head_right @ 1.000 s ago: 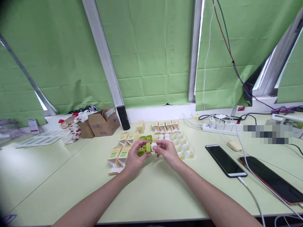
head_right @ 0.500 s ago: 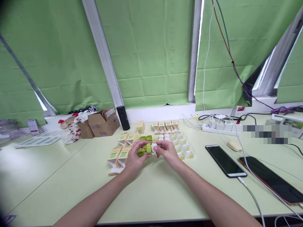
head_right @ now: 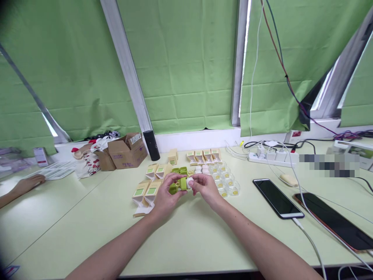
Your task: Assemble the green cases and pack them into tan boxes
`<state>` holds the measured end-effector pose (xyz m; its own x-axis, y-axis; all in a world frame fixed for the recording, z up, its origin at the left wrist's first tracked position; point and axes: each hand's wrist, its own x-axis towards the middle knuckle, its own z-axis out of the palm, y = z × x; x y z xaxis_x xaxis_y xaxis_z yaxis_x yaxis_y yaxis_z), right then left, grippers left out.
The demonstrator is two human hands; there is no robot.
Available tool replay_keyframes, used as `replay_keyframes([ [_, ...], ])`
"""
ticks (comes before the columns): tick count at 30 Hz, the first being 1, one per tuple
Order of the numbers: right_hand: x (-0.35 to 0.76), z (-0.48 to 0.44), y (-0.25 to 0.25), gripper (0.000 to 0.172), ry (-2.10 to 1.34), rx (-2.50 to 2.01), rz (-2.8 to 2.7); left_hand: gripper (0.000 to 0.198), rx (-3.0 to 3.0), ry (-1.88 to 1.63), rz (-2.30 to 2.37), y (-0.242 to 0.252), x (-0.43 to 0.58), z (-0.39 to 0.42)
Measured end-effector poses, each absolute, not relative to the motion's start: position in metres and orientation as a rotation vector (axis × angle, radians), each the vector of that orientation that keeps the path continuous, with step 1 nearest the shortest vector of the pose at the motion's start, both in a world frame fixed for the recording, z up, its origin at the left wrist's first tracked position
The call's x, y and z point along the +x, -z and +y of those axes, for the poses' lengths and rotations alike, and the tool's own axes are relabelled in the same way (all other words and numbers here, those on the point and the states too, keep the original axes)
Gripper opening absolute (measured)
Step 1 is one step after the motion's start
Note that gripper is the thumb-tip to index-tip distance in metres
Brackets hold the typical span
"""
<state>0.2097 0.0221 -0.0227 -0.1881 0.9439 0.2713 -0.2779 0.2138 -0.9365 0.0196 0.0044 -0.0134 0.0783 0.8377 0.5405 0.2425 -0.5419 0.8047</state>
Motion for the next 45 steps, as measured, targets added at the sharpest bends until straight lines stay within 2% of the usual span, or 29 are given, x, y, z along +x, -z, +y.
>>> replay_keyframes([
  [7,0.208,0.020,0.025,0.048,-1.234,-0.710,-1.311,0.045,1.845,-1.491,1.070,0.017,0.019,0.006],
  [14,0.206,0.018,0.023,0.045,-1.199,-0.719,-1.331,0.044,1.849,-1.510,1.092,0.021,0.019,0.009],
  [27,0.203,0.022,0.031,0.053,-1.144,-0.768,-1.343,0.041,1.923,-1.489,1.199,0.021,0.023,0.003],
  [34,0.200,0.021,0.030,0.051,-1.086,-0.754,-1.307,0.041,2.290,-1.513,1.313,0.018,0.023,-0.002],
  [39,0.198,0.022,0.033,0.052,-1.098,-0.730,-1.289,0.051,2.487,-1.587,1.403,0.020,0.024,-0.005],
  [45,0.193,0.021,0.035,0.053,-1.173,-0.698,-1.247,0.043,2.671,-1.641,1.375,0.021,0.025,-0.008],
])
